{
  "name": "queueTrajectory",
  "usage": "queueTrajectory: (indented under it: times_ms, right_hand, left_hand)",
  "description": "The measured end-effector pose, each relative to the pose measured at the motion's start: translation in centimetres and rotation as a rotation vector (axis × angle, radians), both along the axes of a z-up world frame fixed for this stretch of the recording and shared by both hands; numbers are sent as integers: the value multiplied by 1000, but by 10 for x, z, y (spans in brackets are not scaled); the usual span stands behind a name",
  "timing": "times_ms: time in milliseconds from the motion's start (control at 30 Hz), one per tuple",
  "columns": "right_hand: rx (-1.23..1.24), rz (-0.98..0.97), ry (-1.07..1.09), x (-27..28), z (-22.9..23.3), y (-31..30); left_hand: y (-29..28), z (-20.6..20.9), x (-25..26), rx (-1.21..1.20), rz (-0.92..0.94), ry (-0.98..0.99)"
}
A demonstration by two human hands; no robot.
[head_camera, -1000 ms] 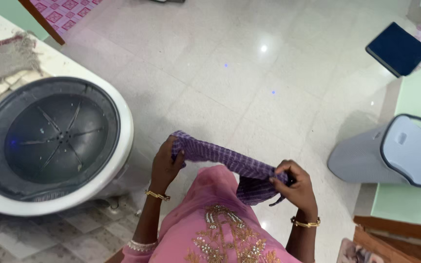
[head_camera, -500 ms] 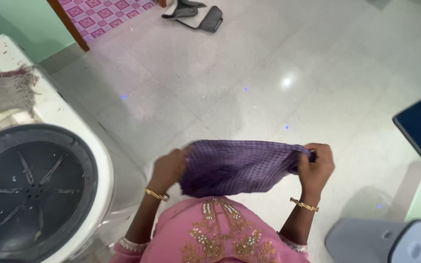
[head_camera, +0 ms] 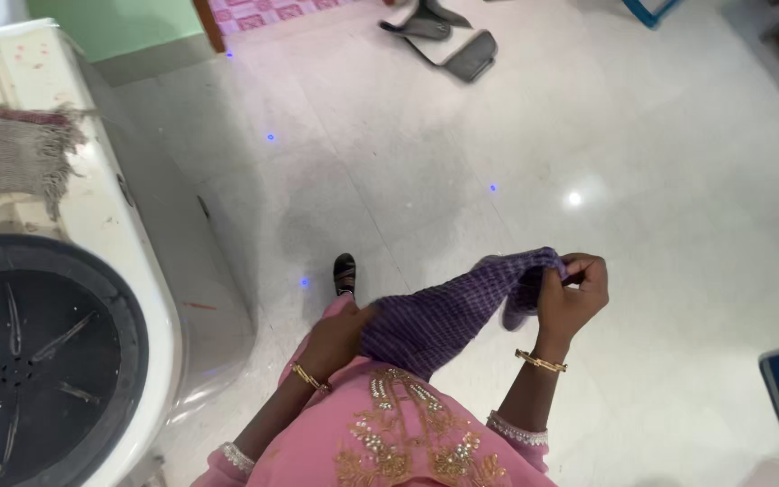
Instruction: The person cleans various bathroom fixtures by hand using a cloth, including taps, a handheld shower head, and a washbasin.
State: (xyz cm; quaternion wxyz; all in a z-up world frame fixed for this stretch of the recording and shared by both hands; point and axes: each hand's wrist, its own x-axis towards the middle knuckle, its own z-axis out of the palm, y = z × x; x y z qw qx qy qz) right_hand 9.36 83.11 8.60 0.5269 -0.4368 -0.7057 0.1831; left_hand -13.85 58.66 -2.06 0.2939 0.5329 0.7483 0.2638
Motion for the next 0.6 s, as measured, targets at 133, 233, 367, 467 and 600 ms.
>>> queueTrajectory:
  times_ms: [133, 233, 367, 467, 600]
  right_hand:
    - [87, 188, -31, -85, 7, 53]
    - [98, 471, -154, -151, 18, 83]
    - [74, 738, -374, -228, 19, 114]
    - [-72, 872, -519, -285, 0, 136]
    - [-138, 1114, -664, -341, -21, 156]
  left_hand:
    - [57, -18, -81, 9, 440, 107]
    - [88, -19, -150, 270, 654, 146]
    - [135, 6, -237, 526, 881, -181]
    - [163, 25, -296, 746, 954, -295]
    - [166, 28, -339, 841, 1163, -533]
